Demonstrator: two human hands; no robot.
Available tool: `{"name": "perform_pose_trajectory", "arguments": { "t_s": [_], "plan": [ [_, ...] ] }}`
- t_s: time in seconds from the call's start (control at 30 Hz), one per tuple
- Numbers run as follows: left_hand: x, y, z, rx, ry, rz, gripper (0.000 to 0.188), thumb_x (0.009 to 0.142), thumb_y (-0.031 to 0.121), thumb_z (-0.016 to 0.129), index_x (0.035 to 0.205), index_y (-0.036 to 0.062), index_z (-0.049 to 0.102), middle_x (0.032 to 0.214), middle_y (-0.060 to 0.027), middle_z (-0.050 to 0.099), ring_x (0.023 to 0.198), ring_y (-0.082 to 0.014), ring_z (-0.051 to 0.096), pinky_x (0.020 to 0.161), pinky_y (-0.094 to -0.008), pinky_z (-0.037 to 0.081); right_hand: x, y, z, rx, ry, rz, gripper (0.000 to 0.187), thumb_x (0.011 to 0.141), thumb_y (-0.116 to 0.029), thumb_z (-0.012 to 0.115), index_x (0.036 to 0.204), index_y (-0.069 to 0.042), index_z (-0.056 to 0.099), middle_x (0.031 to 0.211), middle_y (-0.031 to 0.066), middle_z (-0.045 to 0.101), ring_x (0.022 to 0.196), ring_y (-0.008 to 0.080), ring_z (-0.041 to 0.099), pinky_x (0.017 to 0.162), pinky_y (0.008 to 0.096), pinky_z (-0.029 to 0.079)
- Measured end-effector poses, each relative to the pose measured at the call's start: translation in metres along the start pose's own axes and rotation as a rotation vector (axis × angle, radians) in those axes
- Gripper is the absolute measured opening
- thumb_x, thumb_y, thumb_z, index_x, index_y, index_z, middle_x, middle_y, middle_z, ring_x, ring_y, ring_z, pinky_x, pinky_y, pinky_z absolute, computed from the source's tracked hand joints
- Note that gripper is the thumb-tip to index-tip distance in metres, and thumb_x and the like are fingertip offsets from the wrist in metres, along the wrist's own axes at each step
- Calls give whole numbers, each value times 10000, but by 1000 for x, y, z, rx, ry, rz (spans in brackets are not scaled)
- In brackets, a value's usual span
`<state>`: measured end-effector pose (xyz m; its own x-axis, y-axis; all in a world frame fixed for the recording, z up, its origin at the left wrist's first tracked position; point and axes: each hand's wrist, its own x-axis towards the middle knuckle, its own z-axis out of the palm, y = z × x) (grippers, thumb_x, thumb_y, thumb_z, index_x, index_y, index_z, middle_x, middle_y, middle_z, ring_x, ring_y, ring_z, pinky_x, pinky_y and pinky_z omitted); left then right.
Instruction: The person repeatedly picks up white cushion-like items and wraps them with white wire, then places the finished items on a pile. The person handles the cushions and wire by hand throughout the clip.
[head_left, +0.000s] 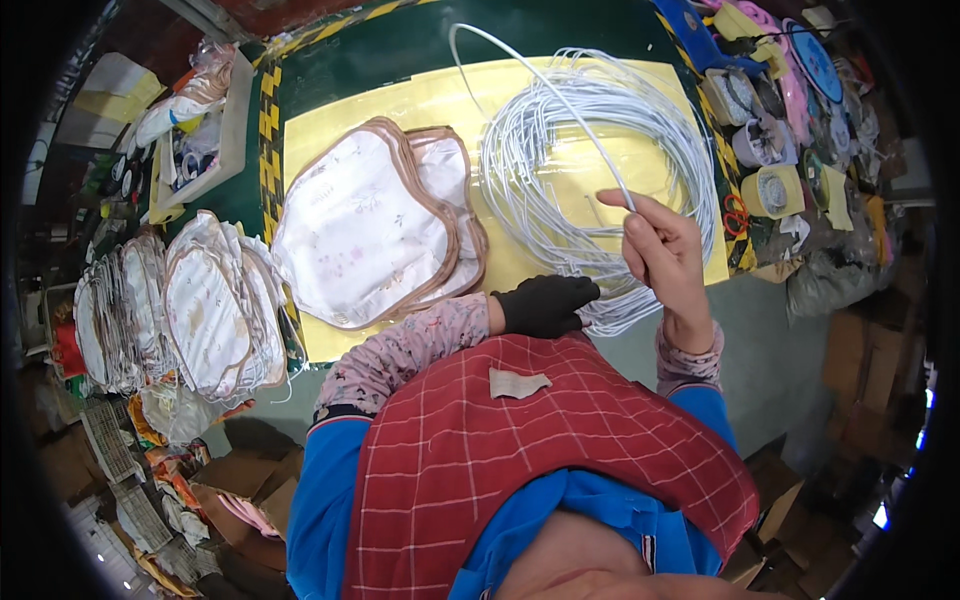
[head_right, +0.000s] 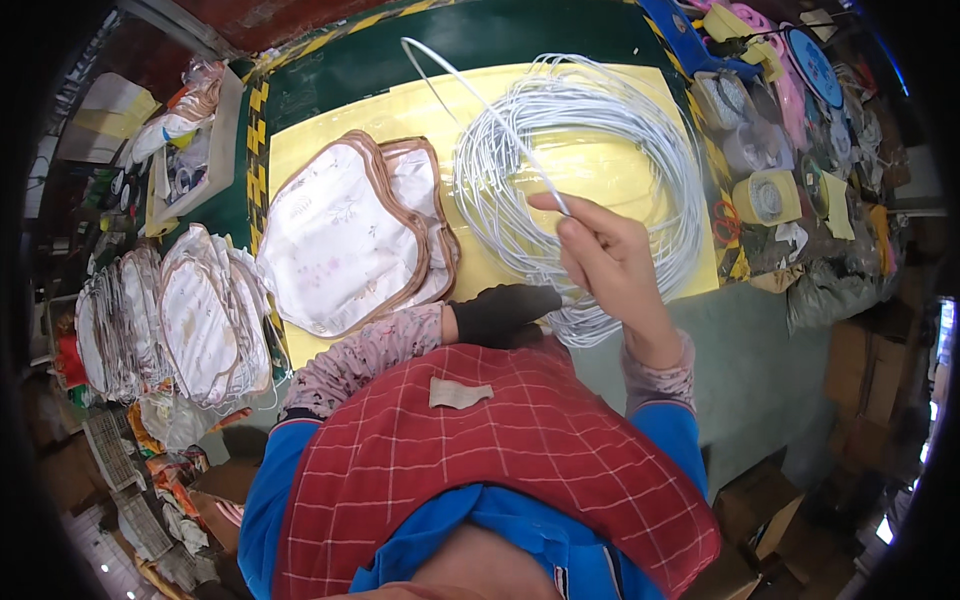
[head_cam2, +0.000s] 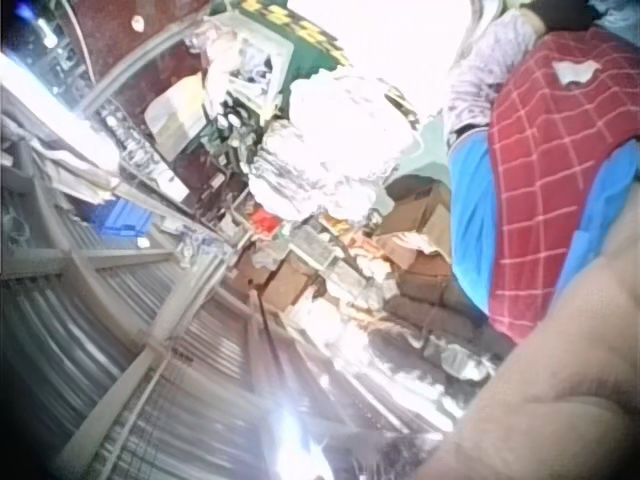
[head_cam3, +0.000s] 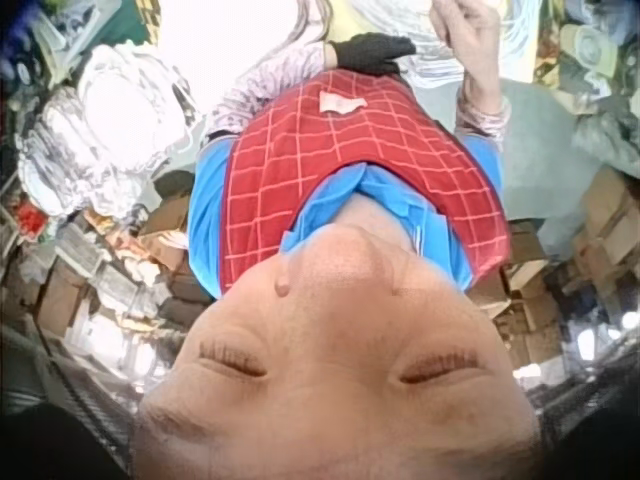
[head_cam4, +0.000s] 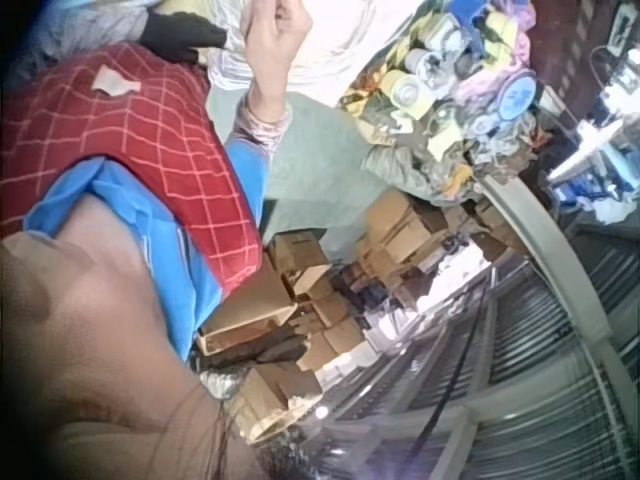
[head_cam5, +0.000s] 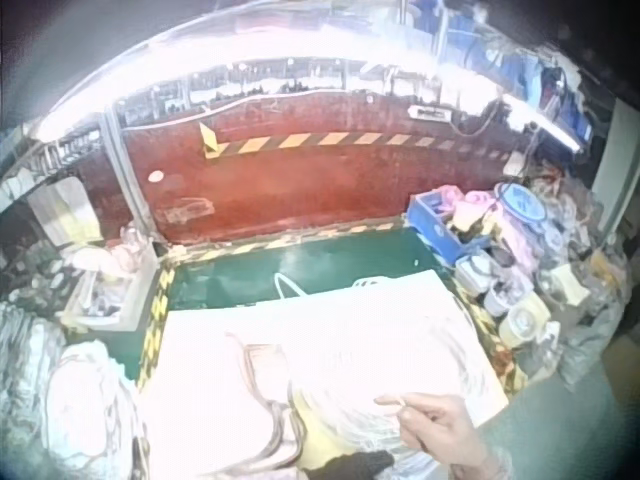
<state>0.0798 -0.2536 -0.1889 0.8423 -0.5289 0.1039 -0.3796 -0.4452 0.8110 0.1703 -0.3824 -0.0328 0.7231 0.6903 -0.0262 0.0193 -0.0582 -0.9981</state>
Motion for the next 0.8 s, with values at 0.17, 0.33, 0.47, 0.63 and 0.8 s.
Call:
{"name": "perform_pose_trajectory", "arguments": {
  "t_s": [0.17, 0.33, 0.47, 0.63, 0.8],
  "plan": [
    [4, -31, 41, 176, 43, -54, 569, 687, 269, 700, 1163, 48, 481, 1081, -179, 538, 1017, -360, 521, 892, -437, 419, 36, -62, 5, -200, -49, -121, 335, 964, -178, 415, 1166, 47, 559, 481, -73, 369, 403, -13, 281, 390, 165, 191],
    [12, -2, 15, -271, 174, -51, 566, 758, 294, 683, 1208, 46, 445, 1086, -192, 559, 1003, -341, 546, 845, -418, 441, 66, -38, 13, 58, 118, -92, 353, 978, -194, 395, 1149, 84, 531, 521, -82, 312, 390, -19, 212, 369, 146, 168],
    [7, -18, 12, -587, 334, -59, 322, 872, 229, 568, 1137, 55, 509, 964, -148, 617, 820, -317, 624, 715, -387, 490, 82, -29, 39, 461, 104, -120, 316, 971, -217, 419, 1104, 47, 531, 534, -43, 336, 381, 11, 272, 356, 157, 201],
    [-85, -43, -19, 195, 565, -226, 286, 826, 119, 549, 1100, 42, 582, 907, -136, 656, 779, -278, 649, 647, -356, 517, 103, -8, 29, 483, 48, -95, 440, 986, -344, 331, 1182, 36, 435, 531, -32, 349, 335, 51, 330, 322, 183, 328],
    [-140, -36, -66, 441, 276, -373, 186, 807, 186, 543, 968, 110, 596, 777, -97, 596, 702, -290, 603, 591, -409, 474, 164, 42, -84, 1265, 26, 209, 538, 991, -360, 301, 1343, 46, 277, 566, -30, 415, 403, 55, 402, 387, 192, 365]
  ]
}}
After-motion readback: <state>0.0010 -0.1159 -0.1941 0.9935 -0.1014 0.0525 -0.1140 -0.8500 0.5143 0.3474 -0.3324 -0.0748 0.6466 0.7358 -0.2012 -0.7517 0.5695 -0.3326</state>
